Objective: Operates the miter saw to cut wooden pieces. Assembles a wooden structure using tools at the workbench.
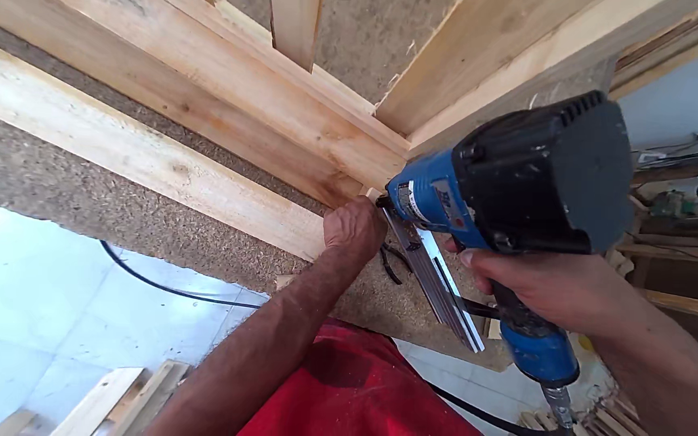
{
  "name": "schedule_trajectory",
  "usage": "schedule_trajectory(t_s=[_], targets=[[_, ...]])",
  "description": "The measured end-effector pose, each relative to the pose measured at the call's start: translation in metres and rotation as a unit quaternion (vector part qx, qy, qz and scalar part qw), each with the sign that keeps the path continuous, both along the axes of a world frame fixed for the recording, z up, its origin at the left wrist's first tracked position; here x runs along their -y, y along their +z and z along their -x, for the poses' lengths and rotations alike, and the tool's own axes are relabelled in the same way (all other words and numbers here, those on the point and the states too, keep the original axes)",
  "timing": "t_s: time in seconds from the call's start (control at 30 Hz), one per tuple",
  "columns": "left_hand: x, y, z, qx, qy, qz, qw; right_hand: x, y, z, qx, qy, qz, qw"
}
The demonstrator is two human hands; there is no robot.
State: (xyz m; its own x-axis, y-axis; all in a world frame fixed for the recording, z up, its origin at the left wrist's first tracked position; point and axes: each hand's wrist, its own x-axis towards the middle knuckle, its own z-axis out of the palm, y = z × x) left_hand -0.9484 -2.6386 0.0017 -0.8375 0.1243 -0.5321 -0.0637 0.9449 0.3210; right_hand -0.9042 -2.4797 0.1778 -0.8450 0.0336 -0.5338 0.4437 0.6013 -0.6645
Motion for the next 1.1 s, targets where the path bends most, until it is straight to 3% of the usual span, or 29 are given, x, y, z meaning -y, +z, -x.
schedule_trajectory(t_s=[0.2,0.3,0.4,0.5,0.7,0.87,1.1], targets=[[-0.003,-0.003,-0.001,-0.015,0.006,0.005,1.0,0.002,0.004,0.009,0.011,0.068,-0.092,0.993],[-0.002,-0.001,-0.005,-0.019,-0.011,0.005,1.0,-0.001,0.003,0.009,0.006,0.103,-0.082,0.991],[0.005,0.001,-0.006,-0.047,-0.056,0.032,0.997,-0.005,0.003,-0.007,-0.013,0.048,-0.035,0.998],[0.025,-0.003,-0.026,-0.121,-0.094,0.048,0.987,-0.018,-0.008,-0.055,-0.057,-0.046,0.007,0.997],[0.031,-0.02,-0.061,-0.203,-0.049,0.07,0.976,-0.056,-0.043,-0.139,-0.036,-0.183,0.083,0.979],[0.018,-0.024,-0.061,-0.218,-0.01,0.095,0.971,-0.09,-0.061,-0.161,0.015,-0.151,0.097,0.984],[0.011,-0.022,-0.061,-0.2,0.011,0.099,0.975,-0.099,-0.04,-0.149,-0.01,-0.094,0.136,0.986]])
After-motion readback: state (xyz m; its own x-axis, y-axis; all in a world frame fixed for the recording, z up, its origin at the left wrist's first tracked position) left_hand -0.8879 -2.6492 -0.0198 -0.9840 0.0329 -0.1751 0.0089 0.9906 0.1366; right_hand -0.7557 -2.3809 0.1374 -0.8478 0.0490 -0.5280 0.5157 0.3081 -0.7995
